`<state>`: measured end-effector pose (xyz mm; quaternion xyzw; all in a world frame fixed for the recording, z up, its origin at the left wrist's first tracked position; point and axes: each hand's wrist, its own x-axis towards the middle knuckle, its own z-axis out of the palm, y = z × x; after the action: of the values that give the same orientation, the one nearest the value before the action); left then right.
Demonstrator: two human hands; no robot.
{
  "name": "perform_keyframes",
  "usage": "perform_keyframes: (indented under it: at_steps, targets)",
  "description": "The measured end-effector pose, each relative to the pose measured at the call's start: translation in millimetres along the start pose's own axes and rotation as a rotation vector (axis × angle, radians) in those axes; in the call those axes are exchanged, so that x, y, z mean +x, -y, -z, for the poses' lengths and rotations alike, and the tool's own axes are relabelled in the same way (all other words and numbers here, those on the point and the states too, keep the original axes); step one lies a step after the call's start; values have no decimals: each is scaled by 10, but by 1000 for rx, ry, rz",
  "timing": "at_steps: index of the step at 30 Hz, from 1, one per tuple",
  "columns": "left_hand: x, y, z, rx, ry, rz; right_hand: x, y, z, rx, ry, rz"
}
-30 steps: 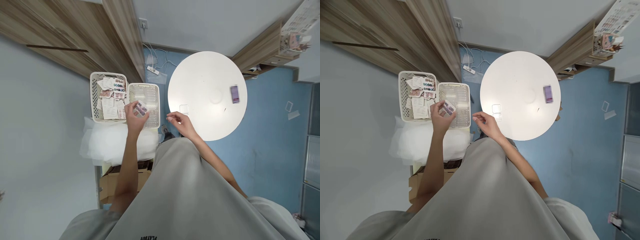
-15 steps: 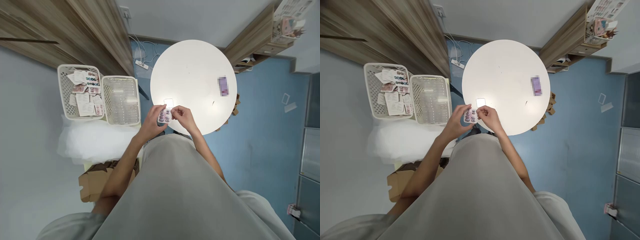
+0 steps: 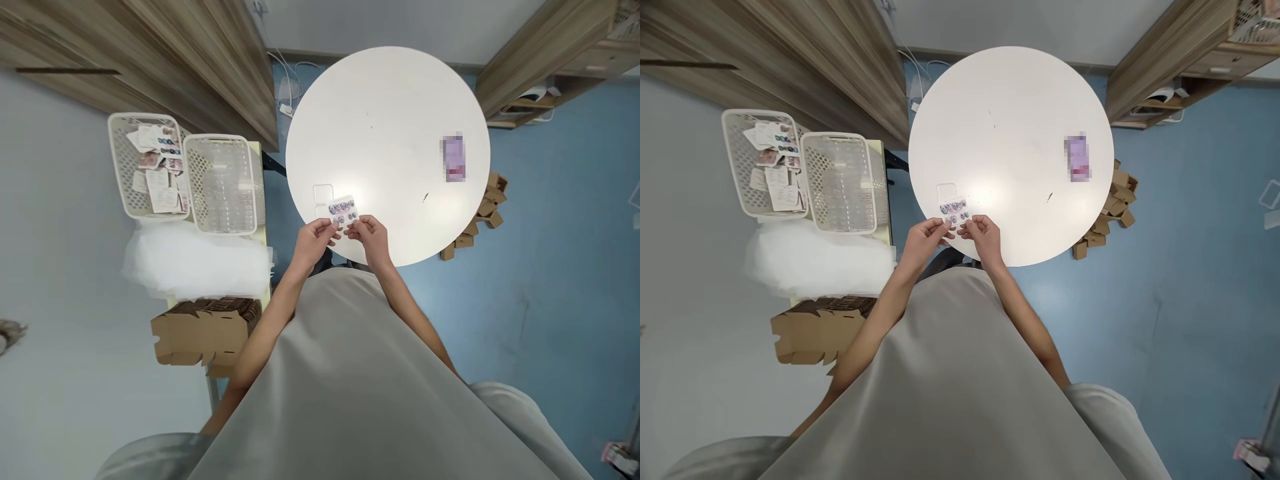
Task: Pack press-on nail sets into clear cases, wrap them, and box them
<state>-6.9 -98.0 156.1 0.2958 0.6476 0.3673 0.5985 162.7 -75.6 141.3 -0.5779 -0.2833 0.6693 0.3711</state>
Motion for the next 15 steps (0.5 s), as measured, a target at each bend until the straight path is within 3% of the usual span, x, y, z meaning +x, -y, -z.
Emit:
perform_keyframes:
  at_steps: [5,15]
  targets:
    - [72,52,-161,24,-79,-35,18,-33,157,-52,71,-4]
    - [-37,185,-294,127,-70,-160,132,-79,241,-153,123,10]
